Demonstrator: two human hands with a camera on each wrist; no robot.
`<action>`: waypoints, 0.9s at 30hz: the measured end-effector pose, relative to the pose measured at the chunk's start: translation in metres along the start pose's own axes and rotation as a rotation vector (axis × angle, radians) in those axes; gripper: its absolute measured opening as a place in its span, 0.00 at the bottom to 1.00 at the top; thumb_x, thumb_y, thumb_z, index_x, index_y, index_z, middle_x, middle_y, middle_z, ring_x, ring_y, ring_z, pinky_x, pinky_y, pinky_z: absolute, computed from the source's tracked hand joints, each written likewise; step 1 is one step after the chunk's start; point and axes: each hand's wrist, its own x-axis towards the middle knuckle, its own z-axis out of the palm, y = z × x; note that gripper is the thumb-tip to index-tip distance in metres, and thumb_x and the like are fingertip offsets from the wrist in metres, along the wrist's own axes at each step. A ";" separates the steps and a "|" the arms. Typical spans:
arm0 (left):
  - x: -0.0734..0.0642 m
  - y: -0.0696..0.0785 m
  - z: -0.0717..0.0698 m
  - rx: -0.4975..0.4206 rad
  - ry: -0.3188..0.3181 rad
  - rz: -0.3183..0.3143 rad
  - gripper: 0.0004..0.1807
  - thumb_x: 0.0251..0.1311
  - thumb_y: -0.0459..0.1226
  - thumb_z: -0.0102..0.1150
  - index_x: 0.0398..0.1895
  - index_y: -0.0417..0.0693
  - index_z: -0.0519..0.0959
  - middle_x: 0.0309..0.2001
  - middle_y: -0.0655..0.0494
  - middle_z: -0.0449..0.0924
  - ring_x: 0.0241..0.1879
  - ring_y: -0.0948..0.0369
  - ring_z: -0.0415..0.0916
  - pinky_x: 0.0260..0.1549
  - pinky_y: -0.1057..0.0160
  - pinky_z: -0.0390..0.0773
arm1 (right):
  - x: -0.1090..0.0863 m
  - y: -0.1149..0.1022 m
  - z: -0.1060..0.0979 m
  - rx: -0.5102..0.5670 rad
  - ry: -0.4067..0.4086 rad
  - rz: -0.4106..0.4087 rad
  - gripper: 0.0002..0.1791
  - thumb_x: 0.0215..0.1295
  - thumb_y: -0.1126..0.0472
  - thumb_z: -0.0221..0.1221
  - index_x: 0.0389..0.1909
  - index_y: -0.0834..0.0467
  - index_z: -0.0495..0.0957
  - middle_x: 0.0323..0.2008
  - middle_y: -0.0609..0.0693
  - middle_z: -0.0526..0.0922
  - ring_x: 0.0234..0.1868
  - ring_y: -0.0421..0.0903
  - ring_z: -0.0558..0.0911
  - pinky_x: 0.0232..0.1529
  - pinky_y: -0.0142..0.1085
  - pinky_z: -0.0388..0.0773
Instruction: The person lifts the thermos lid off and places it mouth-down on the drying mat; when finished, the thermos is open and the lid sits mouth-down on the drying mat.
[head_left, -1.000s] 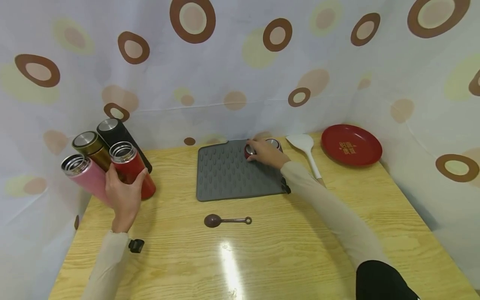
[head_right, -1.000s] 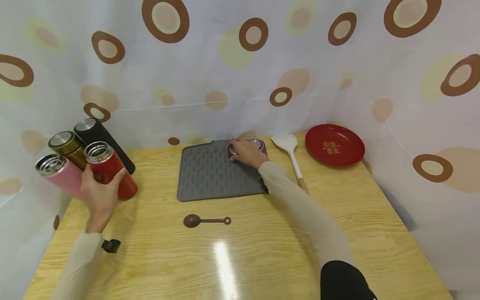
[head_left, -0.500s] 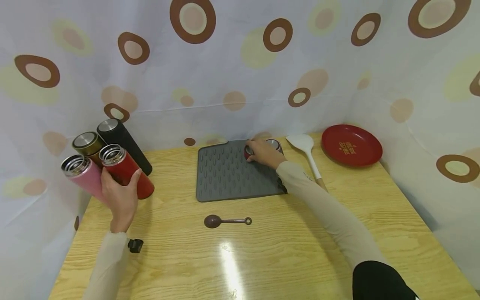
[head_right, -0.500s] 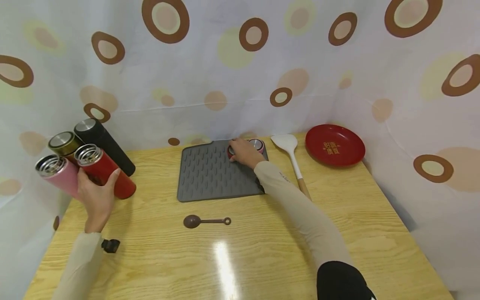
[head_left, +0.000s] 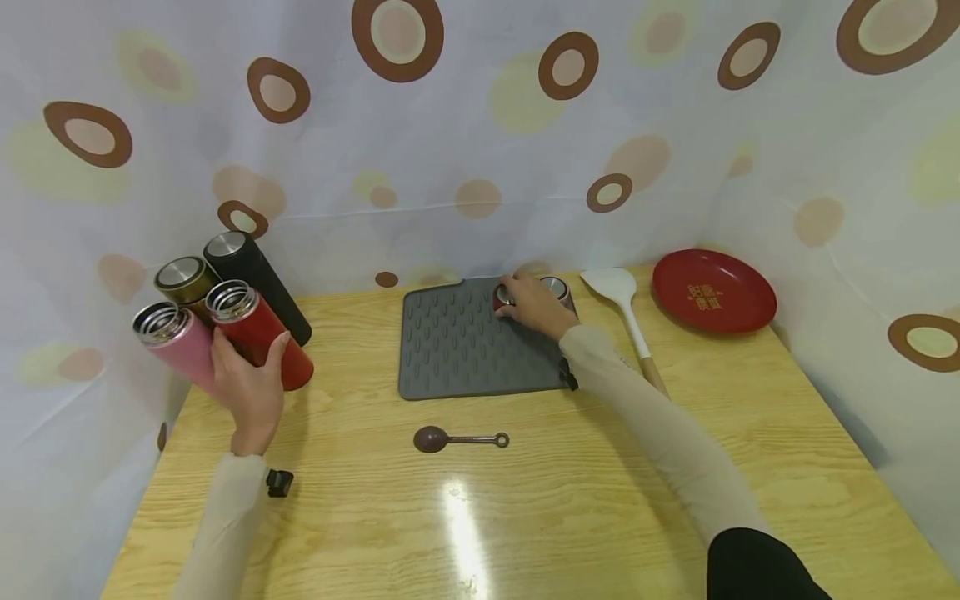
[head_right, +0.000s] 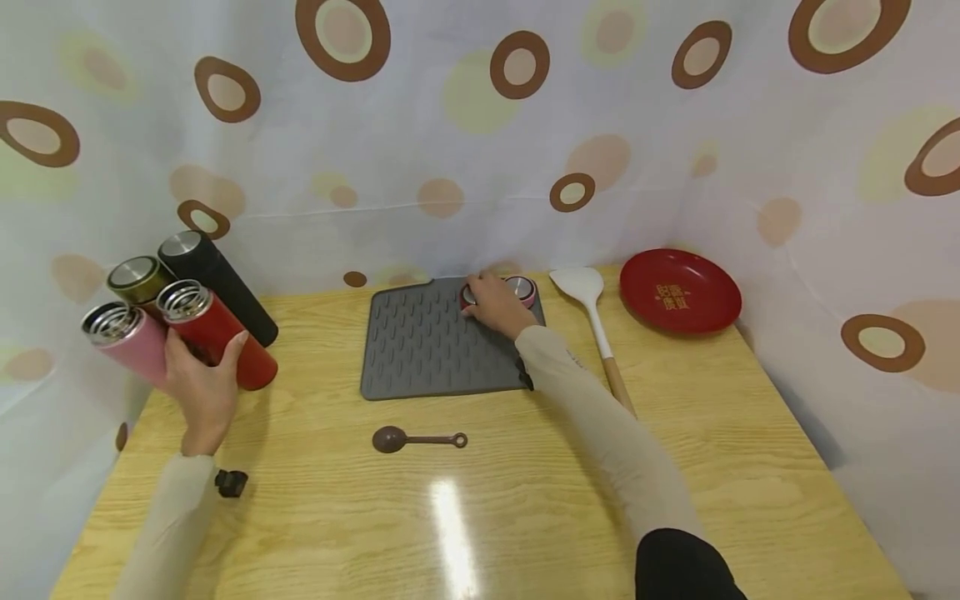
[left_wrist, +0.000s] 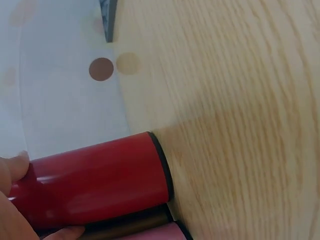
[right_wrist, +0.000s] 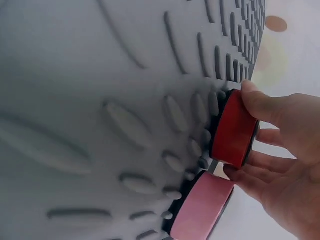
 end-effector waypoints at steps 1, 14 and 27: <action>0.001 0.001 0.001 -0.001 -0.008 -0.002 0.43 0.64 0.42 0.73 0.74 0.31 0.63 0.66 0.31 0.71 0.67 0.39 0.69 0.71 0.42 0.68 | 0.000 0.000 0.000 -0.007 0.003 0.001 0.33 0.72 0.54 0.67 0.69 0.69 0.72 0.56 0.66 0.80 0.54 0.59 0.82 0.56 0.51 0.80; -0.009 0.045 -0.023 0.058 0.028 0.112 0.36 0.71 0.41 0.61 0.78 0.40 0.60 0.73 0.35 0.61 0.74 0.46 0.60 0.71 0.39 0.69 | -0.003 -0.013 0.016 -0.140 0.142 0.027 0.29 0.71 0.56 0.66 0.66 0.70 0.75 0.57 0.68 0.81 0.58 0.64 0.82 0.57 0.54 0.81; 0.074 0.088 -0.050 0.145 0.029 0.407 0.18 0.71 0.36 0.58 0.56 0.29 0.77 0.60 0.28 0.71 0.62 0.35 0.68 0.64 0.38 0.65 | -0.002 -0.026 0.020 -0.215 0.117 0.122 0.23 0.84 0.58 0.49 0.66 0.71 0.74 0.60 0.68 0.78 0.63 0.65 0.77 0.61 0.55 0.79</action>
